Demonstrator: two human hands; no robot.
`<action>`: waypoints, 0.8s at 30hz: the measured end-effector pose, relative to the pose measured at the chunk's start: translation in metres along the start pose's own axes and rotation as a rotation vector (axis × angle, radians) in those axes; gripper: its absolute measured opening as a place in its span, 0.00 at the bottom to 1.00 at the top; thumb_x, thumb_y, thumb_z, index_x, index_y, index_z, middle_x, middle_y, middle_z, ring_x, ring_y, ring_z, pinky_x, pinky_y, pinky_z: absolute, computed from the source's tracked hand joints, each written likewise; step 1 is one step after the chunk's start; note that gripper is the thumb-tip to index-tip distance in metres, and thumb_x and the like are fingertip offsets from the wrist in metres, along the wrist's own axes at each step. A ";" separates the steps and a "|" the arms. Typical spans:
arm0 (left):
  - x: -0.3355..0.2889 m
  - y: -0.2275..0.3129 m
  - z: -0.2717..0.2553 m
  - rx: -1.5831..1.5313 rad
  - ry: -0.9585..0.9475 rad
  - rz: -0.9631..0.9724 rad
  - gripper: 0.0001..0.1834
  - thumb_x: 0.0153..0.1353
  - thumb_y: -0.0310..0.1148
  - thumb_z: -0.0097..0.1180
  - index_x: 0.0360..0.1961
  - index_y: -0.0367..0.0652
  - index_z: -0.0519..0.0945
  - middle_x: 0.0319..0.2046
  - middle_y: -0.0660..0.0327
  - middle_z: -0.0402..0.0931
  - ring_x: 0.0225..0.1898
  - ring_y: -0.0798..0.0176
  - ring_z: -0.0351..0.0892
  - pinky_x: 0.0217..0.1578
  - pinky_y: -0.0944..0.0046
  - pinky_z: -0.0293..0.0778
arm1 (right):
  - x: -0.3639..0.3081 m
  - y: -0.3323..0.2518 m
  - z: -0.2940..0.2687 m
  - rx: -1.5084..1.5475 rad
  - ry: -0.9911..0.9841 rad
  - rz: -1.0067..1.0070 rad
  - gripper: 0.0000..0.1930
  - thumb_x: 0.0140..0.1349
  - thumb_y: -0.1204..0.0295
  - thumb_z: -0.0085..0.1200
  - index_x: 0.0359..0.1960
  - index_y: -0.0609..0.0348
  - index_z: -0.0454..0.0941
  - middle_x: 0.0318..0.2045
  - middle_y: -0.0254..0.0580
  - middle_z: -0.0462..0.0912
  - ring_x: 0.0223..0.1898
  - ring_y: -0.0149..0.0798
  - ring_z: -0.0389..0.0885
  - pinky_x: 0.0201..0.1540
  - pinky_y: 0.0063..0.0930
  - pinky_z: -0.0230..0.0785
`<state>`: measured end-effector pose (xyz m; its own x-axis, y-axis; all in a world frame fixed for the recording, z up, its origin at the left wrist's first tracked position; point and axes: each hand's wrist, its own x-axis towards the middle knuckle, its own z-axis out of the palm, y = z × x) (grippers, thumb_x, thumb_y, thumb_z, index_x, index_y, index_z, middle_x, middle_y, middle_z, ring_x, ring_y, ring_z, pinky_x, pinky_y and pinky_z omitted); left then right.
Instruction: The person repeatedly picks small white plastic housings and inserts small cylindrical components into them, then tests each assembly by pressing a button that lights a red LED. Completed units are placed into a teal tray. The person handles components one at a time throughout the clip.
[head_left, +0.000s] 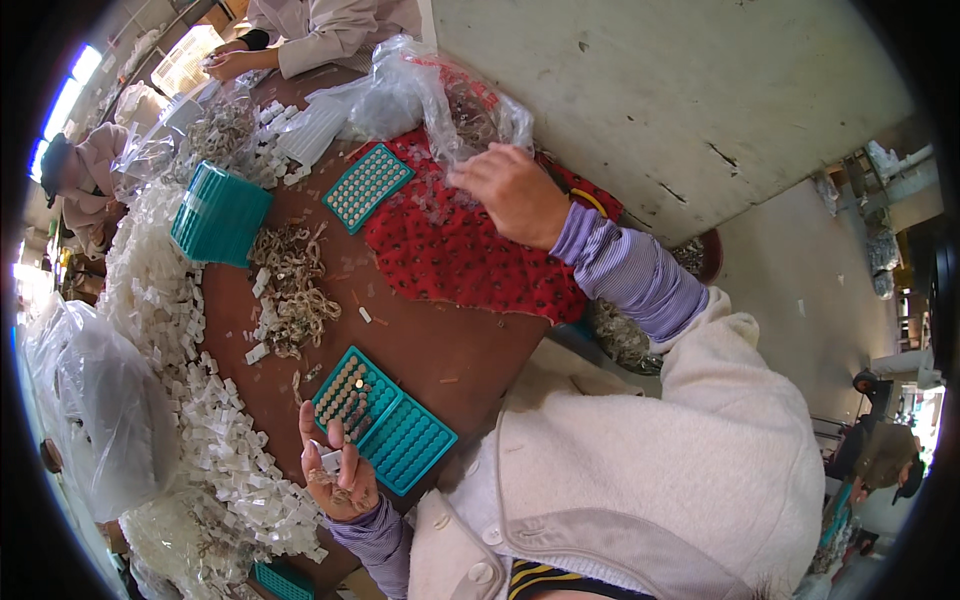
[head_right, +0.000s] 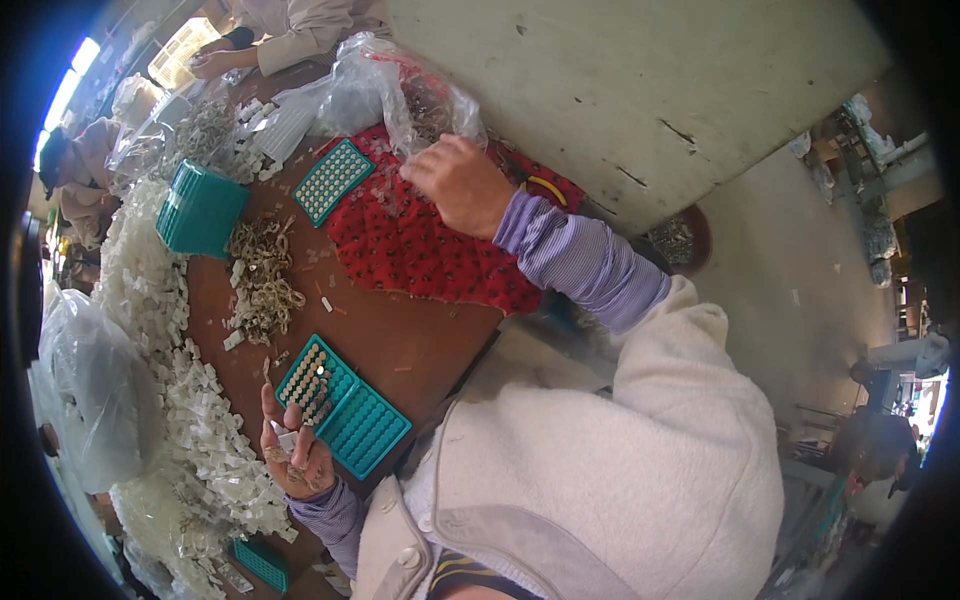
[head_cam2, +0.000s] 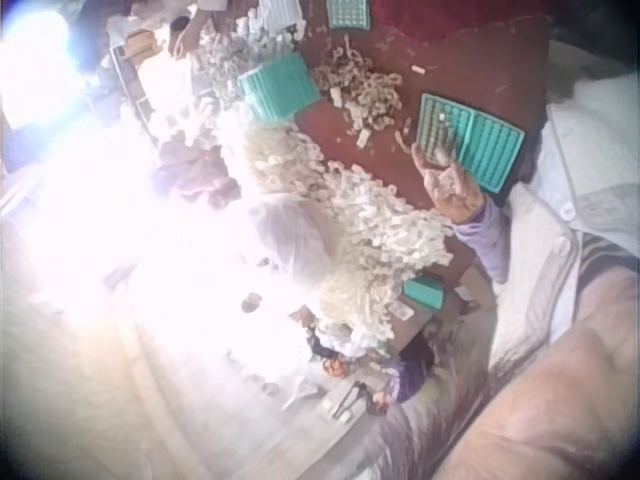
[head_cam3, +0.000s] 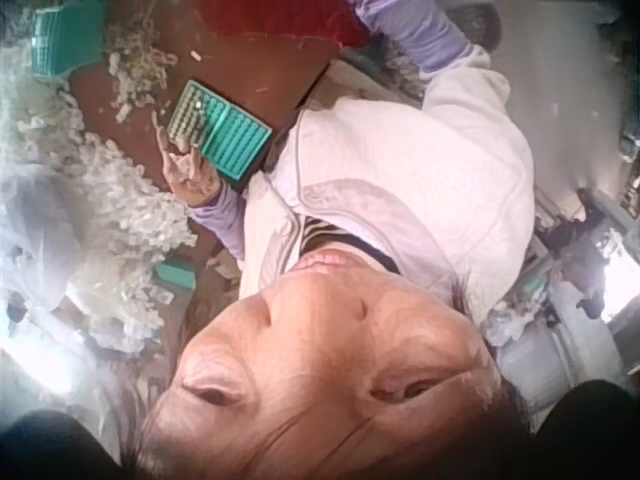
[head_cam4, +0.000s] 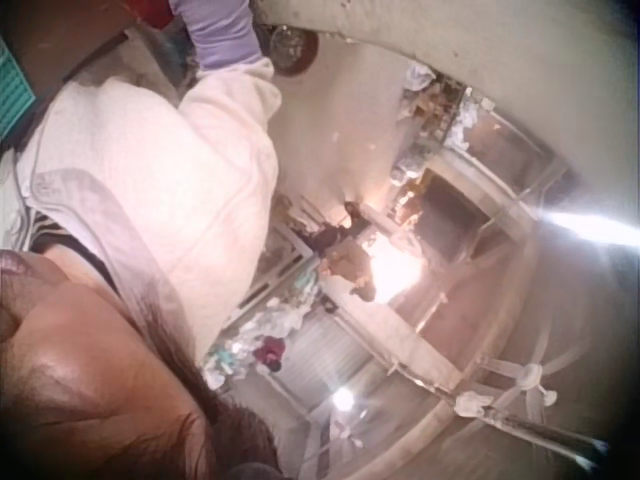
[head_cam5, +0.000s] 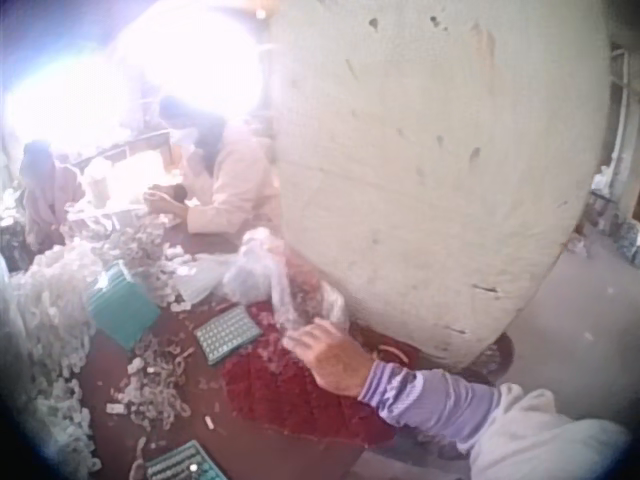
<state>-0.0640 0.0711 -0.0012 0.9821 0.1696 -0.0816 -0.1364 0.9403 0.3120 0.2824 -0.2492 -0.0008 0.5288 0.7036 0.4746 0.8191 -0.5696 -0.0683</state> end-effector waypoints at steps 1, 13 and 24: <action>0.001 -0.003 0.009 0.031 0.029 0.013 0.28 0.84 0.34 0.41 0.80 0.42 0.56 0.49 0.44 0.75 0.20 0.67 0.75 0.10 0.69 0.74 | -0.002 -0.004 0.005 0.017 0.035 -0.073 0.24 0.66 0.76 0.52 0.64 0.58 0.80 0.61 0.46 0.84 0.65 0.48 0.79 0.74 0.54 0.64; 0.058 -0.024 0.077 0.500 -0.041 -0.108 0.20 0.79 0.35 0.52 0.65 0.32 0.75 0.33 0.50 0.76 0.14 0.71 0.68 0.11 0.73 0.66 | 0.013 0.000 -0.018 -0.072 0.210 0.073 0.21 0.62 0.77 0.59 0.59 0.58 0.82 0.53 0.45 0.84 0.59 0.51 0.79 0.67 0.54 0.67; 0.261 -0.075 0.176 1.952 -0.433 0.227 0.14 0.69 0.26 0.64 0.55 0.44 0.89 0.36 0.60 0.85 0.36 0.66 0.83 0.40 0.64 0.79 | 0.032 -0.006 0.019 0.142 0.129 0.107 0.24 0.62 0.77 0.55 0.62 0.64 0.79 0.48 0.47 0.86 0.53 0.49 0.83 0.62 0.45 0.69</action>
<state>0.2257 -0.0076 0.1210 0.9715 -0.1328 0.1963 -0.2346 -0.6562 0.7172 0.2985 -0.2157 -0.0016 0.5891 0.5768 0.5659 0.7876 -0.5664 -0.2426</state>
